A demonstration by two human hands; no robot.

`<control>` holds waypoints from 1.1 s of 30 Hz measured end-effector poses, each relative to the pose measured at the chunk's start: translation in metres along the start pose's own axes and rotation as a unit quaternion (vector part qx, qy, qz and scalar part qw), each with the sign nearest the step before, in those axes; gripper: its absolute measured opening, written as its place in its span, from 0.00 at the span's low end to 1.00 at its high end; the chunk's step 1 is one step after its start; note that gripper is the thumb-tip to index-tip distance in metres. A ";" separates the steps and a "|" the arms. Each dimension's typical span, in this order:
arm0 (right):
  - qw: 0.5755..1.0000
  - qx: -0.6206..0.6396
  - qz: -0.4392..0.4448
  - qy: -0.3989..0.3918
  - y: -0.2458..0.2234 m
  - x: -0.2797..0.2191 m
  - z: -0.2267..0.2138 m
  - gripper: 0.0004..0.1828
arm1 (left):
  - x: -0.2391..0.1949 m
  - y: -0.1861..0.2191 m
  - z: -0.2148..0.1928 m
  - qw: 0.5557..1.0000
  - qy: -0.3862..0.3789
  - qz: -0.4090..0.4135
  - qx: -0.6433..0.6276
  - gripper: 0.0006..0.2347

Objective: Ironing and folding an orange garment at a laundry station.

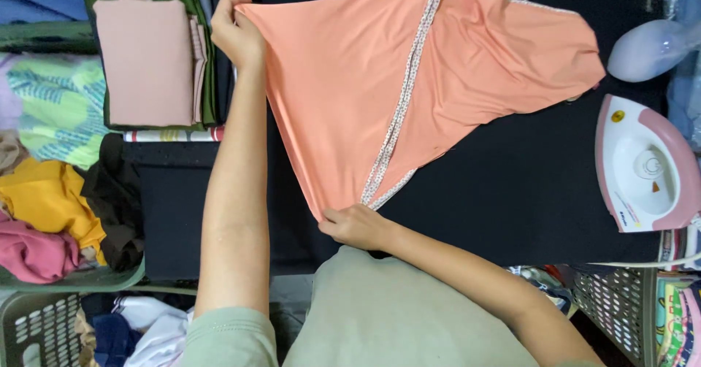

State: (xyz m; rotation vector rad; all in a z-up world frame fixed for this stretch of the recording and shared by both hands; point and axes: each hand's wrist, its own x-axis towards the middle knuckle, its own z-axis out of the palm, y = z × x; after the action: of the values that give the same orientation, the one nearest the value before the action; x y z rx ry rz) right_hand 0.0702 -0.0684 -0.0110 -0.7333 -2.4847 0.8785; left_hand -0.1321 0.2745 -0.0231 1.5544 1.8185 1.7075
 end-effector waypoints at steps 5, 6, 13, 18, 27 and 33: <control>0.998 0.057 0.016 -0.009 0.004 0.004 -0.003 0.11 | -0.086 0.025 -0.037 0.996 -0.011 0.080 0.023 0.14; 0.991 0.135 0.014 -0.012 0.000 0.003 -0.016 0.15 | -0.115 0.039 -0.051 0.993 -0.058 0.084 0.065 0.18; 0.860 0.048 0.396 0.317 0.061 -0.095 -0.070 0.10 | -0.292 0.127 -0.152 0.935 -0.158 -0.149 0.280 0.46; 0.680 -0.237 0.528 0.450 0.169 -0.208 -0.079 0.27 | -0.301 0.136 -0.171 0.903 -0.232 -0.228 0.280 0.23; 0.601 0.084 0.377 0.700 0.341 -0.235 -0.179 0.34 | -0.308 0.088 -0.181 0.944 -0.189 -0.243 0.122 0.15; 0.456 0.356 0.157 0.800 0.337 -0.306 -0.227 0.39 | -0.276 0.065 -0.219 0.922 -0.246 -0.264 0.138 0.14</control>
State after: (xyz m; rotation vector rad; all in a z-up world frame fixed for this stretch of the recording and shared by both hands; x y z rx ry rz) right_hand 0.5429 0.0764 -0.1306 -0.9263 -0.1931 0.5933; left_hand -0.1399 -0.0836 -0.0354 1.2562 1.9958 0.7659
